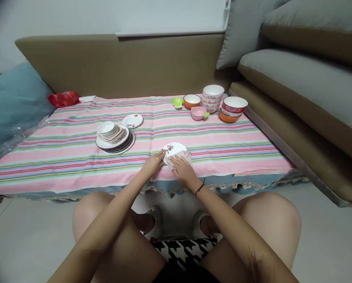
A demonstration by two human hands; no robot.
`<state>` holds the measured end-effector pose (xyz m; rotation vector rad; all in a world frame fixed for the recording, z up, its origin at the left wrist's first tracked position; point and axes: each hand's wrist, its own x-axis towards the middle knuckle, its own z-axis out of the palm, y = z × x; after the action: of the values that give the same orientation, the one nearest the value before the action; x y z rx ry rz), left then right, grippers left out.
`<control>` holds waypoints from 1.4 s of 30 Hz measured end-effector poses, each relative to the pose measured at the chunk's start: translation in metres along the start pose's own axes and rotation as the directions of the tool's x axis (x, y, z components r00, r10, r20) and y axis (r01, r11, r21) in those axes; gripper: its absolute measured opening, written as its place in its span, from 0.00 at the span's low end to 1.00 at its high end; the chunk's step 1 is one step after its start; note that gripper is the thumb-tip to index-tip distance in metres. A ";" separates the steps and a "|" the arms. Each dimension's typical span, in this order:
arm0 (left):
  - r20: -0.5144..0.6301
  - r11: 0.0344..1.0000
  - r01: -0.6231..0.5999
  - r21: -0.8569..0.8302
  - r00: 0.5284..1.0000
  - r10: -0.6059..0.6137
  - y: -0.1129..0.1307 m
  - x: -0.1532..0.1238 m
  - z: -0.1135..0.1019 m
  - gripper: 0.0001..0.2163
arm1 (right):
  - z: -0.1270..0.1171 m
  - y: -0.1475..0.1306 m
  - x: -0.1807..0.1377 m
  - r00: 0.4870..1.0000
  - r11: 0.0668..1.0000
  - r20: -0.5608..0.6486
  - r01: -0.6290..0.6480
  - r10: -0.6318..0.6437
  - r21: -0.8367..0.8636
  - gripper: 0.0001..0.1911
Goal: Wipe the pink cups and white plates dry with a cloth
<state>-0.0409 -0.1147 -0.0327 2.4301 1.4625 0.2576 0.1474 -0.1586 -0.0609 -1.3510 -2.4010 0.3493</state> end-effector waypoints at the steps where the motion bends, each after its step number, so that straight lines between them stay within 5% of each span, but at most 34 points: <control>1: -0.002 1.000 -0.007 0.005 1.000 0.007 -0.001 0.000 0.000 0.24 | -0.001 0.004 -0.004 1.000 1.000 -0.016 -0.015 0.015 -0.012 0.29; 6: -0.034 1.000 0.009 0.027 0.999 -0.008 -0.001 -0.001 0.003 0.26 | 0.004 0.006 0.008 0.967 0.973 -0.142 -0.222 0.211 -0.062 0.30; 13: -0.014 0.996 0.083 0.011 0.996 -0.083 -0.001 -0.002 -0.003 0.30 | 0.001 -0.002 -0.001 0.996 0.994 -0.004 0.094 -0.094 0.062 0.29; 20: 0.024 0.992 0.095 -0.085 0.995 -0.094 -0.003 -0.004 -0.008 0.33 | 0.009 -0.006 0.009 0.977 0.986 -0.139 -0.166 0.164 -0.005 0.29; 27: 0.023 0.984 0.102 -0.145 0.995 -0.099 -0.005 -0.006 -0.013 0.36 | 0.000 -0.002 0.001 0.992 0.988 0.008 0.121 -0.122 0.100 0.30; 33: 0.026 0.966 0.079 -0.246 0.997 -0.075 -0.012 -0.005 -0.009 0.35 | 0.000 -0.002 0.004 0.999 0.994 -0.039 0.020 -0.016 0.108 0.29; 42: -0.006 0.929 0.040 -0.369 0.999 -0.045 -0.028 0.001 0.003 0.37 | -0.013 0.003 -0.005 0.966 0.963 0.093 0.227 -0.242 0.146 0.32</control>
<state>-0.0625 -0.1016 -0.0454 2.0962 1.3306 0.4942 0.1575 -0.1607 -0.0513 -0.9988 -2.5427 0.5217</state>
